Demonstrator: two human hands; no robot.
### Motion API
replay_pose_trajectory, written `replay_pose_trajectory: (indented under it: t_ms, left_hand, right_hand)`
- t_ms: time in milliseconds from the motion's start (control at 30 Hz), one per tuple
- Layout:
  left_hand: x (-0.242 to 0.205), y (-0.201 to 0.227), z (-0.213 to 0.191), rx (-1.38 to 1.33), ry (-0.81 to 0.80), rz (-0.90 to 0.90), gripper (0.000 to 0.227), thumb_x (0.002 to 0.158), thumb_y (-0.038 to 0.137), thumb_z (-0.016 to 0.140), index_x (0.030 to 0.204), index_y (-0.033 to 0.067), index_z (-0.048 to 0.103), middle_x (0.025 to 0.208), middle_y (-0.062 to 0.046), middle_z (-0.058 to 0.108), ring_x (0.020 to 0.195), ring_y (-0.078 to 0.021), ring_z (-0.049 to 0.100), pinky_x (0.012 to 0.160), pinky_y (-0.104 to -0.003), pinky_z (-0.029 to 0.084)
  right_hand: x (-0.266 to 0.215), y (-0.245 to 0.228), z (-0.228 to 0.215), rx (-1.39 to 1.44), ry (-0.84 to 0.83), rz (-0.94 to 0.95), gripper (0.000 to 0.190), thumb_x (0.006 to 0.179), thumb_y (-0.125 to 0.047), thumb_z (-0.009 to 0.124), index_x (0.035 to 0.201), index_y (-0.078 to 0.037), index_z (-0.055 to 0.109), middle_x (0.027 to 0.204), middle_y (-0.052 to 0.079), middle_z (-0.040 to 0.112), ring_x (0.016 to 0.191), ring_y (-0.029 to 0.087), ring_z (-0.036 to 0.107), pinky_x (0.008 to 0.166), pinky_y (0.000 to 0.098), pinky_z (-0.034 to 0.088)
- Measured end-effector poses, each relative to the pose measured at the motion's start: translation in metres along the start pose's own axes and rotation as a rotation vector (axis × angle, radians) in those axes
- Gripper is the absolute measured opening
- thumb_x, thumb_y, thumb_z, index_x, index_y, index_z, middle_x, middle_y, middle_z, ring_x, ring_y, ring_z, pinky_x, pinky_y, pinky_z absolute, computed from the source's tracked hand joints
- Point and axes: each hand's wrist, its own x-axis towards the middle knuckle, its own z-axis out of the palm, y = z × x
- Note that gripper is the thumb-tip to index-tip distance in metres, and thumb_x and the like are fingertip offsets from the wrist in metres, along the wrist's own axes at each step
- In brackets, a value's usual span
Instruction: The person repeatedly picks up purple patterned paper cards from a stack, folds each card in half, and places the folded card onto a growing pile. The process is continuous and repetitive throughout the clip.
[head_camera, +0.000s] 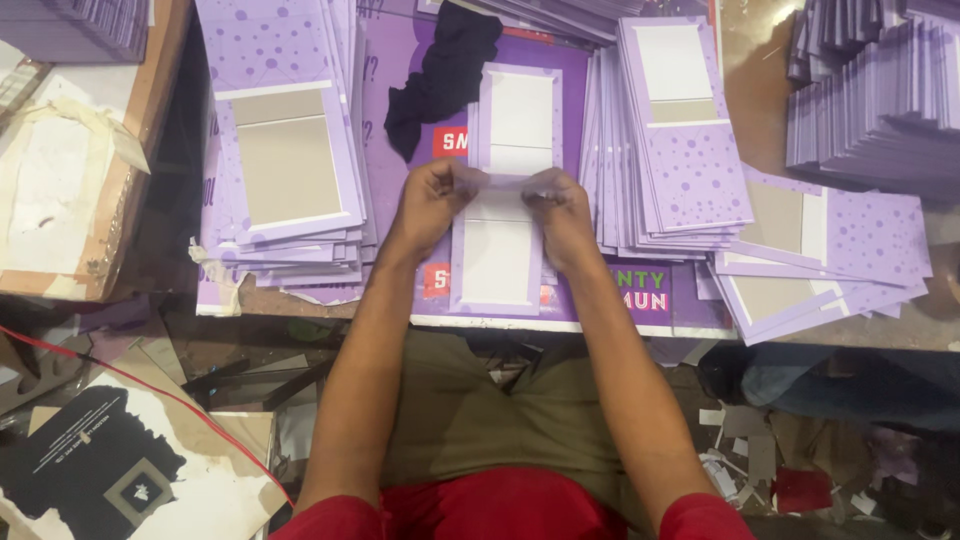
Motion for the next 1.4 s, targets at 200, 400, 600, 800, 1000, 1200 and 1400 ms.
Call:
replay_pose_trajectory:
  t_ms: [200, 400, 600, 800, 1000, 1200, 1400]
  left_hand:
    - [0.000, 0.004, 0.000, 0.104, -0.013, 0.018, 0.032, 0.094, 0.001, 0.072, 0.125, -0.0032, 0.063, 0.115, -0.012, 0.073, 0.106, -0.0165, 0.069, 0.094, -0.031, 0.056]
    - [0.010, 0.021, 0.006, 0.137, 0.051, 0.111, 0.038, 0.100, 0.008, 0.065, 0.135, -0.0014, 0.053, 0.123, -0.010, 0.070, 0.114, -0.0150, 0.066, 0.100, -0.031, 0.054]
    - [0.016, -0.004, -0.014, 0.068, -0.039, 0.003, 0.030, 0.097, 0.002, 0.068, 0.125, -0.0033, 0.061, 0.112, -0.010, 0.073, 0.107, -0.0184, 0.069, 0.097, -0.033, 0.055]
    - [0.014, -0.015, -0.013, 0.334, -0.002, 0.155, 0.030, 0.097, -0.003, 0.068, 0.126, 0.0010, 0.064, 0.113, -0.009, 0.072, 0.110, -0.0170, 0.068, 0.098, -0.031, 0.054]
    - [0.014, 0.006, -0.007, 0.051, 0.036, 0.070, 0.054, 0.088, -0.007, 0.062, 0.139, 0.0029, 0.046, 0.123, -0.011, 0.062, 0.118, -0.0175, 0.063, 0.102, -0.030, 0.052]
    - [0.017, 0.004, 0.002, -0.087, 0.170, 0.014, 0.056, 0.079, -0.007, 0.062, 0.133, -0.0028, 0.050, 0.117, -0.014, 0.068, 0.106, -0.0196, 0.069, 0.094, -0.032, 0.057]
    - [0.017, -0.007, 0.010, -0.146, 0.196, 0.116, 0.046, 0.083, -0.003, 0.065, 0.128, -0.0044, 0.057, 0.113, -0.012, 0.070, 0.100, -0.0161, 0.070, 0.089, -0.031, 0.058]
  right_hand:
    - [-0.001, -0.003, 0.008, -0.203, 0.069, 0.045, 0.030, 0.092, 0.005, 0.059, 0.121, 0.005, 0.060, 0.106, 0.020, 0.071, 0.091, 0.022, 0.070, 0.079, 0.0307, 0.057]
    - [-0.004, -0.035, 0.017, -0.459, 0.058, -0.020, 0.040, 0.100, -0.007, 0.063, 0.136, 0.005, 0.053, 0.112, 0.017, 0.072, 0.101, 0.020, 0.071, 0.087, 0.0295, 0.059]
    - [0.023, -0.013, 0.001, -0.249, -0.072, -0.040, 0.036, 0.096, 0.003, 0.063, 0.130, 0.005, 0.054, 0.105, 0.014, 0.073, 0.094, 0.017, 0.069, 0.082, 0.0264, 0.056]
    - [0.024, 0.001, 0.002, -0.360, 0.045, -0.027, 0.026, 0.101, 0.003, 0.065, 0.126, 0.010, 0.060, 0.104, 0.019, 0.071, 0.086, 0.019, 0.064, 0.072, 0.0294, 0.051]
    - [0.019, -0.022, 0.020, -0.157, -0.016, -0.003, 0.038, 0.095, 0.000, 0.063, 0.132, 0.004, 0.054, 0.109, 0.017, 0.074, 0.095, 0.016, 0.074, 0.084, 0.0271, 0.062]
    - [0.021, -0.027, 0.029, -0.043, 0.063, 0.093, 0.036, 0.090, 0.000, 0.065, 0.124, 0.008, 0.060, 0.104, 0.018, 0.076, 0.090, 0.020, 0.075, 0.082, 0.0297, 0.062]
    - [0.018, -0.027, 0.049, -0.059, 0.141, 0.067, 0.032, 0.079, 0.001, 0.072, 0.110, 0.006, 0.067, 0.099, 0.016, 0.076, 0.081, 0.019, 0.075, 0.076, 0.0304, 0.063]
